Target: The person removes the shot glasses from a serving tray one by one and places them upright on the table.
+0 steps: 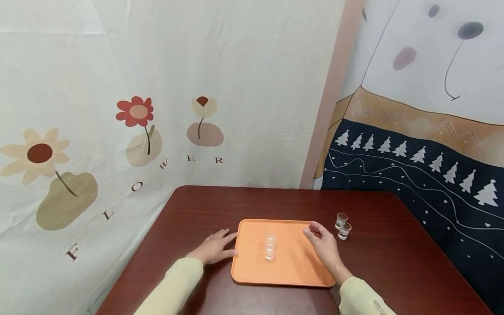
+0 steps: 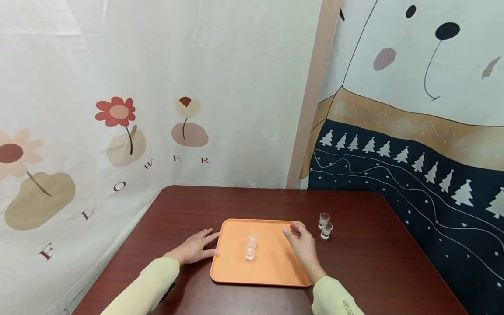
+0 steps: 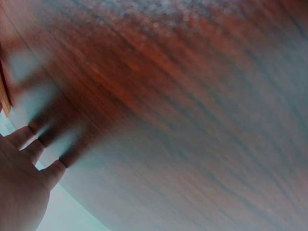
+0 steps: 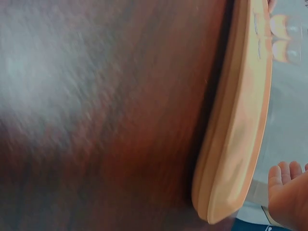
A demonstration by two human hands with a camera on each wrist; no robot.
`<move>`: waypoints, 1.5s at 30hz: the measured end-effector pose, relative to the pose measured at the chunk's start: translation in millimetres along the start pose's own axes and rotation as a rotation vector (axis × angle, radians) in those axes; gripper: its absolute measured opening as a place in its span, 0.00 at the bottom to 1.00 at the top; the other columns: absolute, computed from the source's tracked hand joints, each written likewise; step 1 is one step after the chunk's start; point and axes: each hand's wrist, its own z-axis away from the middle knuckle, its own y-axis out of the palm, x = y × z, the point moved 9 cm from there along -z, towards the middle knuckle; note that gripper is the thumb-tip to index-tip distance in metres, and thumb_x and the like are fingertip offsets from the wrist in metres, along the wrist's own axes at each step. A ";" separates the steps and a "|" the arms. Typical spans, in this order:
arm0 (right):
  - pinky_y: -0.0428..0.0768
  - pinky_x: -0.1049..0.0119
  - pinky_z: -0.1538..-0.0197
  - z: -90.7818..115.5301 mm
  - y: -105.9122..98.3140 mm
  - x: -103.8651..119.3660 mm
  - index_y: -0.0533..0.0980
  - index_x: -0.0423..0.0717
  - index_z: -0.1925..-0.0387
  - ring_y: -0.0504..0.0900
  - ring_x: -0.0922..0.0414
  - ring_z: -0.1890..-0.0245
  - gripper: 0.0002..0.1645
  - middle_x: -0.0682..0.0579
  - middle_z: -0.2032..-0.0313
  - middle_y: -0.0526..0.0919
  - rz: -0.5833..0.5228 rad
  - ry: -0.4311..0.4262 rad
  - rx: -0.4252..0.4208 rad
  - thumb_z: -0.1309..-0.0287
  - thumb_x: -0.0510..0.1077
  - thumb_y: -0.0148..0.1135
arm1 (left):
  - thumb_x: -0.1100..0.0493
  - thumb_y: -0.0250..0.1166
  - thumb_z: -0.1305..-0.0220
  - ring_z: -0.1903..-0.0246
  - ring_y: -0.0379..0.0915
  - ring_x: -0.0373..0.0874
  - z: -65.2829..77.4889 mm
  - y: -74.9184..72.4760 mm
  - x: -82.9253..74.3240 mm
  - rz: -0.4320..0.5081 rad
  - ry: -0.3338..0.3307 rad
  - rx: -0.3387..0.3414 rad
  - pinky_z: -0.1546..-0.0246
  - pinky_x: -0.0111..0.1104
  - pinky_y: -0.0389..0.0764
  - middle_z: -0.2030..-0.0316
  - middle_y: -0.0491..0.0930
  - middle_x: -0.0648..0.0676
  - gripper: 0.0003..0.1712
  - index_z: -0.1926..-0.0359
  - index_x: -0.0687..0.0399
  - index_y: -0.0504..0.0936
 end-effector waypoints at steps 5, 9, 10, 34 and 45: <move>0.80 0.66 0.52 8.0 11.4 2.7 0.76 0.32 0.43 0.81 0.46 0.49 0.25 0.37 0.49 0.82 -0.035 -0.021 0.038 0.38 0.42 0.68 | 0.37 0.63 0.34 0.29 0.52 0.64 0.5 1.7 0.9 -0.005 0.000 0.002 0.33 0.59 0.55 0.29 0.59 0.68 0.41 0.26 0.47 0.65; 0.79 0.71 0.53 14.1 20.0 5.3 0.76 0.31 0.43 0.81 0.47 0.50 0.25 0.36 0.49 0.82 -0.060 -0.040 0.061 0.38 0.41 0.68 | 0.37 0.63 0.35 0.29 0.52 0.64 0.9 1.2 1.0 -0.002 0.003 -0.001 0.33 0.59 0.55 0.29 0.60 0.68 0.41 0.26 0.48 0.66; 0.79 0.71 0.53 15.5 22.4 6.1 0.76 0.30 0.43 0.81 0.47 0.50 0.25 0.35 0.49 0.82 -0.071 -0.043 0.068 0.38 0.41 0.68 | 0.37 0.63 0.35 0.29 0.52 0.64 1.0 0.6 0.8 -0.001 0.004 -0.003 0.33 0.59 0.55 0.29 0.60 0.68 0.41 0.26 0.48 0.66; 0.81 0.56 0.50 41.4 69.6 17.2 0.77 0.28 0.46 0.81 0.42 0.50 0.24 0.35 0.49 0.81 -0.078 -0.098 0.188 0.41 0.38 0.69 | 0.36 0.64 0.36 0.29 0.53 0.64 0.2 0.0 0.0 -0.007 -0.015 0.004 0.32 0.58 0.55 0.30 0.60 0.68 0.42 0.27 0.48 0.66; 0.82 0.58 0.52 48.6 92.6 18.4 0.77 0.30 0.45 0.83 0.45 0.53 0.28 0.38 0.53 0.83 -0.067 -0.105 0.274 0.43 0.42 0.72 | 0.36 0.64 0.36 0.29 0.53 0.63 -0.3 0.6 0.7 -0.008 -0.017 0.004 0.32 0.58 0.54 0.29 0.60 0.67 0.42 0.26 0.47 0.66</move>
